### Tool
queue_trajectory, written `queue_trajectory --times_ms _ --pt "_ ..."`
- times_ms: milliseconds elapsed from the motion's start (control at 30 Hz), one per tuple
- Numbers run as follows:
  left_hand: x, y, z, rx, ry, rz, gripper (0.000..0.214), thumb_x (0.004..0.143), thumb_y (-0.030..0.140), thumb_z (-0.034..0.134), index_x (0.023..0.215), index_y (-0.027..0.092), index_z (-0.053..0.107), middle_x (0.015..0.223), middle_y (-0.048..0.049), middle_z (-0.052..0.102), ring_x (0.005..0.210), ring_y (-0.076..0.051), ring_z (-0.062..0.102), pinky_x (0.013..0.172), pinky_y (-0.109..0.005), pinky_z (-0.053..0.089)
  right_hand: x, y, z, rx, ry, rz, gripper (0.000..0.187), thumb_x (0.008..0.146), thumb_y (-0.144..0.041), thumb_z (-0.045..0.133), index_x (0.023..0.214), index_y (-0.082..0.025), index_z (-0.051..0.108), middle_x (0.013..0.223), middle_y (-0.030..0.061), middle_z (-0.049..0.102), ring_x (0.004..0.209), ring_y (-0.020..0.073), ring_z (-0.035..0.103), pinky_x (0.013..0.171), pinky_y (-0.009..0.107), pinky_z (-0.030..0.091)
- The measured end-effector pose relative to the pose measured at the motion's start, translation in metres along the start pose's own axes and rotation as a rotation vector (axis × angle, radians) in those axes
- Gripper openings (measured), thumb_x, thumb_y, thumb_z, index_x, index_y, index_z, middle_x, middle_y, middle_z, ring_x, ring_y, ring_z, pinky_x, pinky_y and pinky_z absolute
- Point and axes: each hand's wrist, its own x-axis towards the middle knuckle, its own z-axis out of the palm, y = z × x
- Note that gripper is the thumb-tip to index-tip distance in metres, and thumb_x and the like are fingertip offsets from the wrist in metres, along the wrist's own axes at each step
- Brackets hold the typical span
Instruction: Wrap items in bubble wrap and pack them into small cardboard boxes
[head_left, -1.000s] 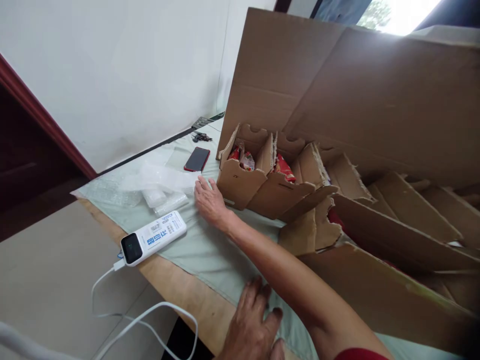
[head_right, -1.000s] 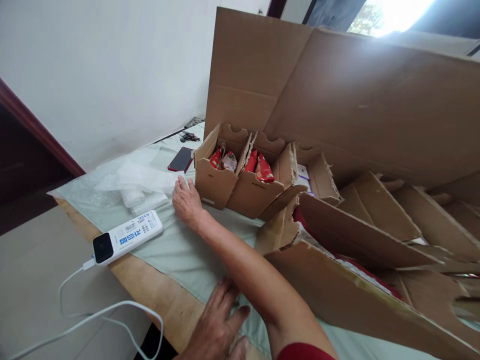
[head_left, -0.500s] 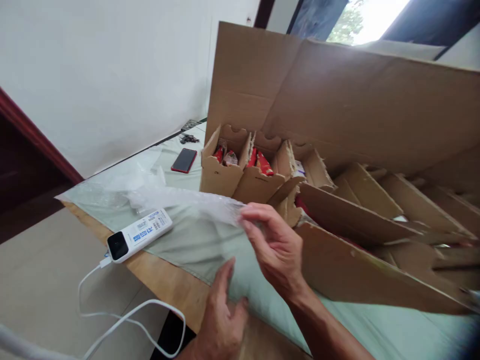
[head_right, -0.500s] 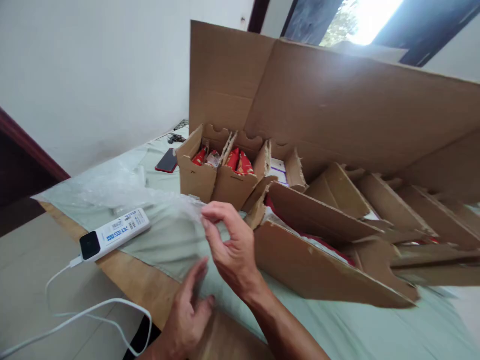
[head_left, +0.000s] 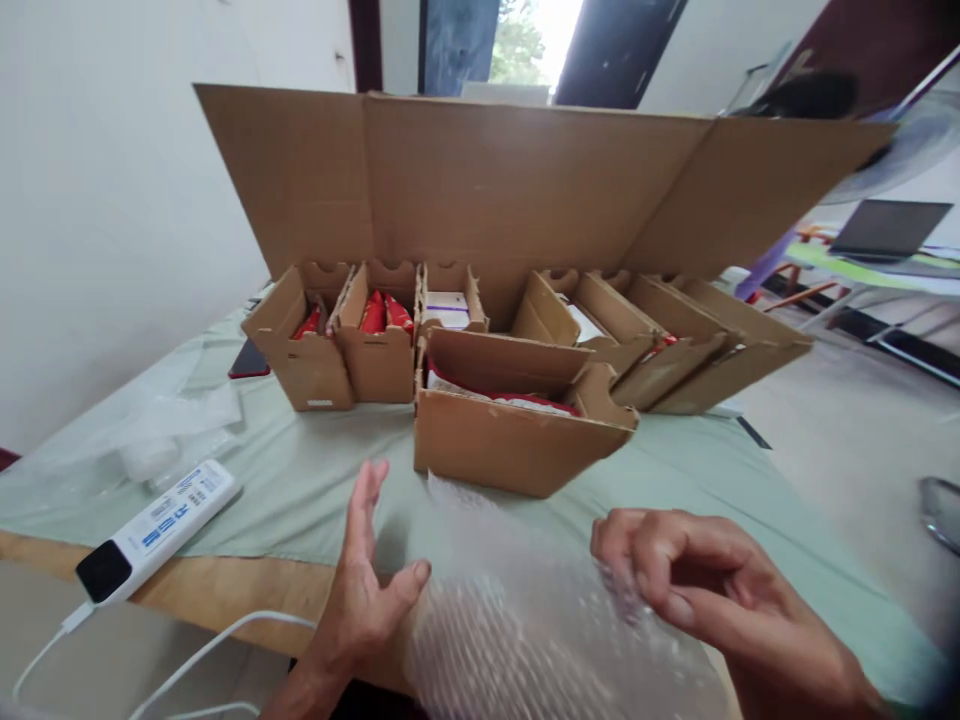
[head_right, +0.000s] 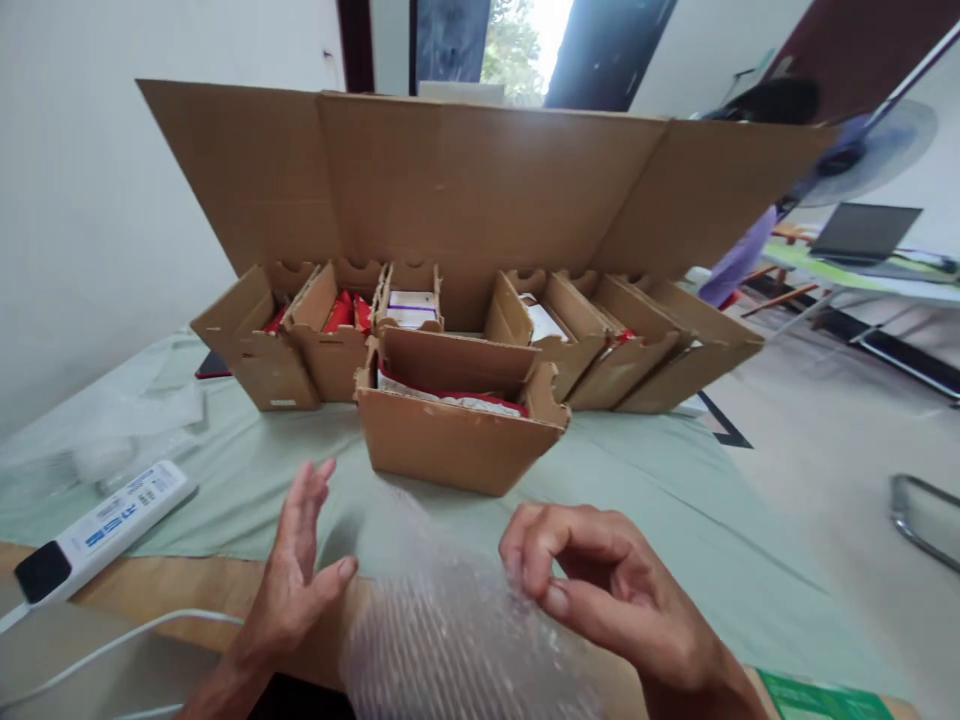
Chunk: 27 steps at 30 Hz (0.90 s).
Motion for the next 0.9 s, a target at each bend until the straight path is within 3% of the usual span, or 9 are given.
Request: queue_trajectory --times_ms 100,200,267,333,467,600,733,800,900 --pt "0.008 0.005 0.024 -0.117 -0.207 -0.128 0.095 0.084 0.04 0.07 0.162 0.024 0.02 0.159 -0.0178 0.045 0.151 -0.034 0.039 0.122 -0.058 0.03 -0.011 0.002 -0.018 0.018 -0.033 0.016 0.029 0.087 -0.052 0.073 0.07 -0.028 0.072 0.066 0.0057 0.069 0.065 0.0219 0.065 0.055 0.034 0.051" --pt "0.007 0.016 0.041 -0.172 -0.426 -0.378 0.076 0.081 0.041 0.07 0.149 0.018 0.047 0.126 -0.0155 0.072 0.115 -0.029 0.069 0.1 -0.047 0.054 -0.012 0.021 -0.038 -0.009 0.028 0.045 0.03 0.085 -0.051 0.075 0.072 -0.025 0.071 0.071 0.0051 0.071 0.068 0.0201 0.065 0.059 0.033 0.052" --pt "0.006 0.022 0.045 -0.13 -0.438 -0.478 0.056 0.08 0.04 0.07 0.13 0.016 0.065 0.112 -0.0117 0.077 0.1 -0.025 0.072 0.091 -0.04 0.057 -0.009 0.043 -0.049 -0.03 0.135 0.103 0.029 0.081 -0.05 0.079 0.074 -0.022 0.072 0.075 0.0043 0.07 0.07 0.0182 0.064 0.062 0.031 0.052" --pt "0.01 0.023 0.046 -0.037 -0.333 -0.473 0.045 0.079 0.041 0.07 0.117 0.016 0.07 0.109 -0.0095 0.077 0.098 -0.023 0.072 0.09 -0.037 0.056 -0.007 0.069 -0.055 -0.036 0.205 0.16 0.026 0.078 -0.045 0.081 0.078 -0.02 0.072 0.075 0.003 0.069 0.069 0.016 0.063 0.064 0.029 0.052" --pt "0.027 0.009 0.044 0.307 -0.161 -0.291 0.044 0.082 0.041 0.065 0.119 0.018 0.068 0.105 -0.0067 0.076 0.093 -0.022 0.069 0.089 -0.038 0.054 -0.006 0.11 -0.052 -0.191 0.279 0.178 0.017 0.082 -0.032 0.07 0.091 -0.018 0.073 0.084 0.0036 0.073 0.076 0.0166 0.065 0.073 0.032 0.054" --pt "0.037 -0.004 0.038 0.597 -0.093 -0.158 0.066 0.084 0.043 0.062 0.141 0.012 0.053 0.098 -0.009 0.072 0.081 -0.023 0.068 0.081 -0.045 0.057 -0.017 0.122 -0.039 -0.505 0.395 0.093 0.018 0.088 -0.022 0.062 0.102 -0.02 0.072 0.11 0.0079 0.075 0.098 0.0215 0.07 0.083 0.037 0.056" --pt "0.023 0.004 0.034 0.818 0.019 0.202 0.071 0.092 0.038 0.062 0.153 0.014 0.037 0.129 -0.0199 0.062 0.115 -0.032 0.063 0.097 -0.053 0.054 -0.038 0.117 -0.016 -0.739 0.377 -0.076 0.018 0.094 -0.018 0.057 0.104 -0.021 0.071 0.12 0.0101 0.072 0.111 0.0247 0.068 0.095 0.043 0.054" --pt "0.01 0.011 0.036 0.916 -0.057 0.392 0.059 0.095 0.029 0.06 0.15 0.016 0.042 0.14 -0.0215 0.056 0.133 -0.035 0.054 0.108 -0.056 0.048 -0.046 0.113 0.0 -0.894 0.376 -0.16 0.019 0.095 -0.016 0.056 0.107 -0.02 0.071 0.13 0.0129 0.069 0.117 0.0281 0.065 0.096 0.046 0.052" --pt "-0.005 0.013 0.045 1.001 -0.328 0.525 0.044 0.097 0.023 0.058 0.14 0.017 0.053 0.15 -0.0212 0.05 0.146 -0.037 0.042 0.114 -0.056 0.043 -0.048 0.113 0.021 -1.084 0.287 -0.215 0.023 0.095 -0.014 0.057 0.112 -0.02 0.071 0.141 0.0149 0.063 0.122 0.0325 0.061 0.096 0.05 0.049"
